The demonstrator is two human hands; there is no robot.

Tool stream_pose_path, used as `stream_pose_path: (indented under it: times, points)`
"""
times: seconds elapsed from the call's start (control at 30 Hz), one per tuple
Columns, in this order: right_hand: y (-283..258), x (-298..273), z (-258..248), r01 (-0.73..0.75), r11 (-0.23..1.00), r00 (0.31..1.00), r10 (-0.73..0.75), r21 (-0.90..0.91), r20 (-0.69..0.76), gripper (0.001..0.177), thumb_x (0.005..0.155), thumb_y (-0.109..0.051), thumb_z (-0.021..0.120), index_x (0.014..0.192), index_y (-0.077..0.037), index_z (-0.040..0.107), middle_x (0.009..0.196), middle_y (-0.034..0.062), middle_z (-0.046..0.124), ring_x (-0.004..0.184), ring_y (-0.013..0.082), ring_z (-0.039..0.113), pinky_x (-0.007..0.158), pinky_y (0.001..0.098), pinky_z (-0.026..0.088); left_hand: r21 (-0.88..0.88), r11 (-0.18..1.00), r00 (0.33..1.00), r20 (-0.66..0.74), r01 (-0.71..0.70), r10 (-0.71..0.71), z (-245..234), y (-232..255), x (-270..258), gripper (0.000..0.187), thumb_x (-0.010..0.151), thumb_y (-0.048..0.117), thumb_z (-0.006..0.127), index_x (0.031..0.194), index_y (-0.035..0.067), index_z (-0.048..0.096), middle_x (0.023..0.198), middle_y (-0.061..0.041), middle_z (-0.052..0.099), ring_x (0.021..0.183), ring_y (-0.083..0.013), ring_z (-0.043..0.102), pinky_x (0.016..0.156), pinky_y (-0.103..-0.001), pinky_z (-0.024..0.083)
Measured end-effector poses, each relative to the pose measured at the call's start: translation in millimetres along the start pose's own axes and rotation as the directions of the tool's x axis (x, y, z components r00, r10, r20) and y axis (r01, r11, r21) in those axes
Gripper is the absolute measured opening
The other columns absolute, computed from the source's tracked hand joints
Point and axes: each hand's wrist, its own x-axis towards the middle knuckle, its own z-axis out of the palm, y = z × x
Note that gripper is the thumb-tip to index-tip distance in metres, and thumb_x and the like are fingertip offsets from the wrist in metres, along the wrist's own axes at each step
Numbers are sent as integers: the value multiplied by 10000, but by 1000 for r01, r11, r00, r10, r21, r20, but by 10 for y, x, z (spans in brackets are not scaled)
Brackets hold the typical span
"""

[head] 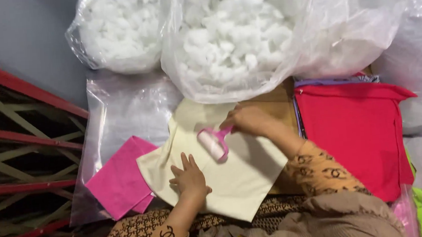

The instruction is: Cleaning a piece of fabric with a lint roller and then stuffing it with fiberfill material.

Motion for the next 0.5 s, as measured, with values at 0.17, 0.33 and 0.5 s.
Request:
stream_pose_path:
  times: [0.17, 0.33, 0.5]
  points:
    - [815, -534, -696, -454, 830, 846, 516, 325, -135, 353, 762, -215, 731, 1110, -264, 700, 1101, 5, 744, 981, 194, 676, 816, 355, 572, -11, 1000, 1000, -8, -27, 27, -10, -54, -18, 1259, 762, 498, 863, 1617, 16, 75, 1693, -240, -7, 1444, -593, 235, 1036, -723, 405]
    - [341, -530, -747, -454, 833, 884, 466, -318, -42, 230, 828, -441, 748, 1054, -430, 792, 1071, -37, 794, 1051, 261, 741, 889, 455, 573, -54, 997, 998, -37, -59, 57, -214, -39, -205, 1224, 771, 560, 837, 1613, 16, 134, 1688, -238, 78, 1436, -581, 273, 1044, -710, 410]
    - [-183, 74, -118, -91, 993, 996, 90, -70, -7, 219, 813, -389, 773, 1032, -385, 777, 1084, -55, 769, 1047, 234, 701, 893, 409, 552, 59, 996, 993, -97, -62, 68, -95, 35, -121, 1205, 770, 587, 818, 1607, 13, 168, 1672, -272, 115, 1401, -595, 326, 986, -689, 468]
